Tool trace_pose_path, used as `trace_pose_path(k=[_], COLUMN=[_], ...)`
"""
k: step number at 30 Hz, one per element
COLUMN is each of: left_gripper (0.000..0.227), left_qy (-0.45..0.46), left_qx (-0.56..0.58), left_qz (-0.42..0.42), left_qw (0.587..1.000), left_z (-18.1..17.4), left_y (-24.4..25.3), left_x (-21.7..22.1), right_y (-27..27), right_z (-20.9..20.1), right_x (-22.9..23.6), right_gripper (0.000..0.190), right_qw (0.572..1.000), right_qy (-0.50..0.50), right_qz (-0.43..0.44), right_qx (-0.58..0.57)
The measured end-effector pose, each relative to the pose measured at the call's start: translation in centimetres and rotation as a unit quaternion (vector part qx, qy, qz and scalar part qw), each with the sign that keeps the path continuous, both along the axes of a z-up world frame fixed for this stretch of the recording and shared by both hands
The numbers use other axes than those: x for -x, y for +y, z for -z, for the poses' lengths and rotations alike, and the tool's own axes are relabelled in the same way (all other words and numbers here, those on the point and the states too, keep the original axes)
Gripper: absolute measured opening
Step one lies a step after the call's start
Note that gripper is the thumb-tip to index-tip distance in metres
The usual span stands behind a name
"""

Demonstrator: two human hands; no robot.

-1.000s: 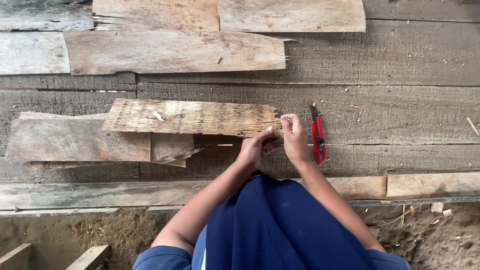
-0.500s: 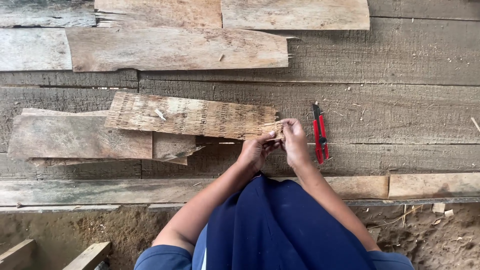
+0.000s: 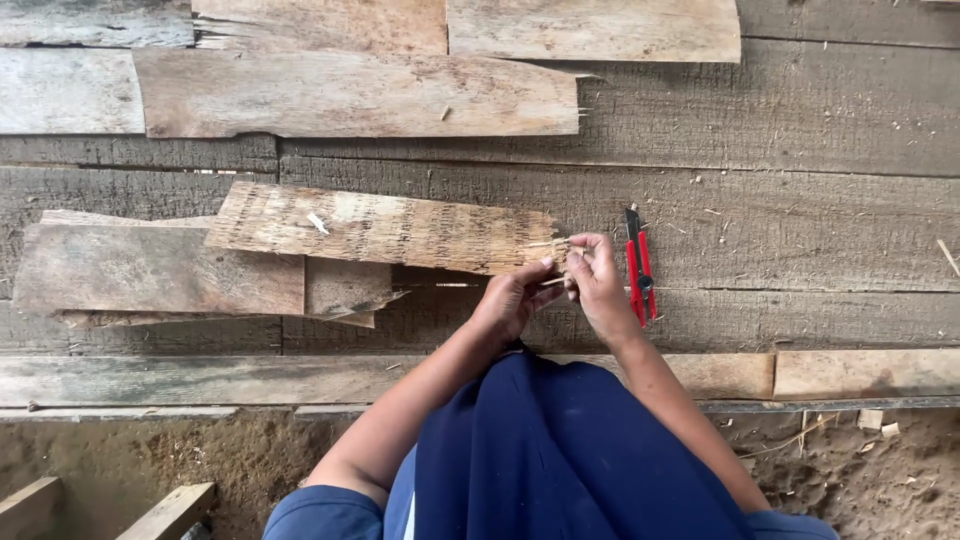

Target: The person sorts and stacks wooden planks on a workbench, then uses a utility knife to trim and scrape edges of selected planks. The person repeatedly picks up, aligns, and places planks into a growing stack while occasionally scraping off loose fibers.

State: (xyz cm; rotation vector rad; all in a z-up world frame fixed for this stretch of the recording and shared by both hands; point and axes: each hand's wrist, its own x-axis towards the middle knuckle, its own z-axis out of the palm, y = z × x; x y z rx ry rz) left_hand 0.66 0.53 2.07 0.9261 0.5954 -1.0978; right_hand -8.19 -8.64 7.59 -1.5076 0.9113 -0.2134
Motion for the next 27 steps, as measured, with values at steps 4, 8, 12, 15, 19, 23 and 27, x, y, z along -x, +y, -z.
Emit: trace_pose_path(k=[4,8,12,15,19,23,27], left_gripper=[0.042,0.029,0.030,0.028,0.027,0.024,0.024], left_qy=[0.012,0.006,0.031,0.036,0.032,-0.012,-0.042], left_qx=[0.019,0.020,0.031,0.046,0.046,0.027,0.003], left_qz=[0.004,0.011,0.015,0.043,0.067,0.031,0.038], left_qw=[1.000,1.000,0.999,0.997,0.996,0.999,0.998], left_z=[2.0,5.8,3.2,2.4,1.1,-0.4,2.1], left_y=[0.0,0.0,0.7,1.0,1.1,0.6,0.6], left_x=[0.8,1.3,0.8,0.5,0.4,0.4,1.4], right_y=[0.4,0.7,-0.2,-1.2,-1.3,-0.1,-1.5], right_z=[1.1,3.8,4.1,4.5,4.0,0.1,3.9], right_x=[0.6,0.7,1.2,1.7,1.7,0.8,3.2], right_gripper=[0.024,0.014,0.017,0.018,0.018,0.033,0.036], right_qw=[0.984,0.909,0.888,0.885,0.894,0.970,0.991], right_qy=[-0.065,-0.104,-0.095,-0.079,-0.073,-0.066,-0.034], right_qz=[0.066,0.175,0.170,0.143,0.104,0.057,0.000], right_qx=[-0.151,-0.364,-0.417,-0.436,-0.431,-0.226,-0.129])
